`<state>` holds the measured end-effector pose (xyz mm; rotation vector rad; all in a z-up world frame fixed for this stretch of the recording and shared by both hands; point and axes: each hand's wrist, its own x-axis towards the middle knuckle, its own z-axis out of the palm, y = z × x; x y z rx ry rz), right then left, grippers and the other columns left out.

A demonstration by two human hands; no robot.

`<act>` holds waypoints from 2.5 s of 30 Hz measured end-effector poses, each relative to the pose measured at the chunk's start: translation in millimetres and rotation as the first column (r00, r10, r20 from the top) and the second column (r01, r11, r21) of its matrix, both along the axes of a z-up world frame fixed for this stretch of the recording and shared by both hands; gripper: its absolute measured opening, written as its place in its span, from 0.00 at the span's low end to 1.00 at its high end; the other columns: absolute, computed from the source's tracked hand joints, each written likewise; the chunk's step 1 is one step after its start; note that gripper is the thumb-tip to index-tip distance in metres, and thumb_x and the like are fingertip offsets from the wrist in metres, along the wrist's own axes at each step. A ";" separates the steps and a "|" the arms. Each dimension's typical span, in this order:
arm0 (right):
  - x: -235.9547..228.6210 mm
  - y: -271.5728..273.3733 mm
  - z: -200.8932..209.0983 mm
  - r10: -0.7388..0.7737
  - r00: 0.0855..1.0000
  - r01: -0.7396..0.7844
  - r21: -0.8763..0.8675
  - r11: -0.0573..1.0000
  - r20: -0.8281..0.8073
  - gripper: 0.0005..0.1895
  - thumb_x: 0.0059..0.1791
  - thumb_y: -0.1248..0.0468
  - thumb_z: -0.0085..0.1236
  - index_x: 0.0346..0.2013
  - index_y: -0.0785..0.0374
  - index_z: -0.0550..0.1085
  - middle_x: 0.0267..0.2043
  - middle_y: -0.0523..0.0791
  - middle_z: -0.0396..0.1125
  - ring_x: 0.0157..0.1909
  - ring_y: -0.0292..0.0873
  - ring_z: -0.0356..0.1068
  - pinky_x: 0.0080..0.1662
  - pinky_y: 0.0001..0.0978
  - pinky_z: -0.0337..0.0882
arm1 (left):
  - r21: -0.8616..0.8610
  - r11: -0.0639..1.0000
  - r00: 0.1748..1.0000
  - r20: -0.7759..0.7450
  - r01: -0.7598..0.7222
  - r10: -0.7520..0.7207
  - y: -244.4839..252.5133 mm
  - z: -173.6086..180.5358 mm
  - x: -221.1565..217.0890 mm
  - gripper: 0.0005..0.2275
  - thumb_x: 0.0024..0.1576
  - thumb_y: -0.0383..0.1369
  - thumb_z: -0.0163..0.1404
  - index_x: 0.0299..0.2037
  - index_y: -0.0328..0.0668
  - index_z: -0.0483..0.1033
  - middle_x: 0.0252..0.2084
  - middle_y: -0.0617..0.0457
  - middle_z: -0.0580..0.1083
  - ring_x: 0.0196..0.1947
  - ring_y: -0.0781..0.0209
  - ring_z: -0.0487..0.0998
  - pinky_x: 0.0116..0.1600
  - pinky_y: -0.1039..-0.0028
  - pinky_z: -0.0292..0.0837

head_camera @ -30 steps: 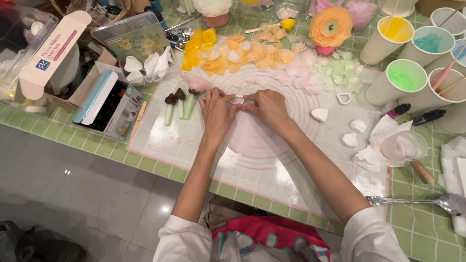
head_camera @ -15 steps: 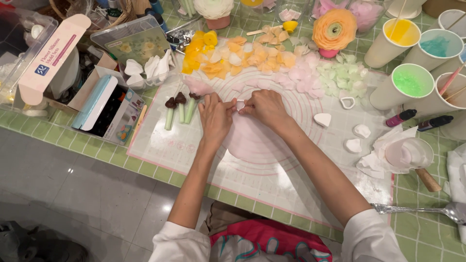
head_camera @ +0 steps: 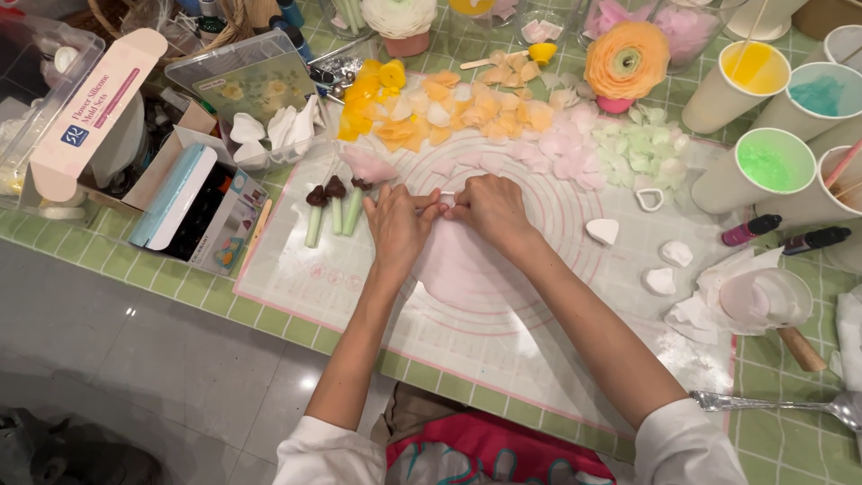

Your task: Manually thinning and shaping small pieces of white wax to create petals for a candle flower.

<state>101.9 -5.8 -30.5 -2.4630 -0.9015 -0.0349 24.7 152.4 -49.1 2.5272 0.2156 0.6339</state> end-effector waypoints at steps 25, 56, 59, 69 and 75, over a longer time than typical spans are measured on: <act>-2.3 3.2 -3.3 -0.044 0.998 0.043 -0.041 0.998 -0.032 0.12 0.40 0.52 0.71 0.24 0.57 0.84 0.26 0.47 0.73 0.30 0.51 0.73 0.35 0.47 0.71 | 0.005 0.989 0.922 -0.362 0.149 -0.137 22.8 21.7 35.9 0.13 0.40 0.38 0.69 0.32 0.46 0.85 0.36 0.48 0.81 0.41 0.49 0.82 0.42 0.59 0.72; -1.7 3.4 -19.7 -0.053 0.998 0.054 0.039 0.998 -0.022 0.14 0.40 0.52 0.69 0.24 0.60 0.81 0.31 0.46 0.72 0.37 0.49 0.72 0.39 0.46 0.70 | -0.026 0.990 0.824 -0.551 0.139 -0.130 20.3 49.7 41.5 0.14 0.43 0.39 0.68 0.40 0.54 0.87 0.35 0.46 0.81 0.36 0.50 0.83 0.42 0.62 0.75; -3.7 1.7 -22.2 -0.054 0.998 0.052 0.069 0.996 0.028 0.15 0.40 0.52 0.69 0.23 0.60 0.81 0.30 0.47 0.72 0.36 0.49 0.73 0.38 0.47 0.70 | -0.017 0.991 0.827 -0.549 0.131 -0.119 19.9 45.8 41.0 0.14 0.43 0.39 0.68 0.41 0.55 0.87 0.36 0.46 0.82 0.37 0.50 0.83 0.43 0.62 0.75; -1.8 -0.9 -23.7 -0.117 0.985 0.119 0.011 0.993 -0.130 0.14 0.41 0.48 0.68 0.36 0.49 0.84 0.32 0.48 0.75 0.36 0.51 0.76 0.39 0.48 0.73 | 0.036 0.978 0.833 -0.530 0.206 -0.156 34.0 26.5 47.3 0.16 0.41 0.43 0.68 0.39 0.53 0.87 0.35 0.46 0.82 0.38 0.51 0.84 0.45 0.64 0.77; 4.7 -48.7 -16.3 -0.193 0.976 0.213 0.248 0.945 -0.104 0.19 0.45 0.48 0.66 0.47 0.51 0.82 0.34 0.47 0.77 0.34 0.46 0.77 0.39 0.40 0.75 | 0.101 0.963 0.874 -0.452 0.250 -0.179 33.8 23.1 45.9 0.16 0.38 0.45 0.68 0.35 0.52 0.88 0.36 0.45 0.81 0.42 0.48 0.82 0.48 0.61 0.74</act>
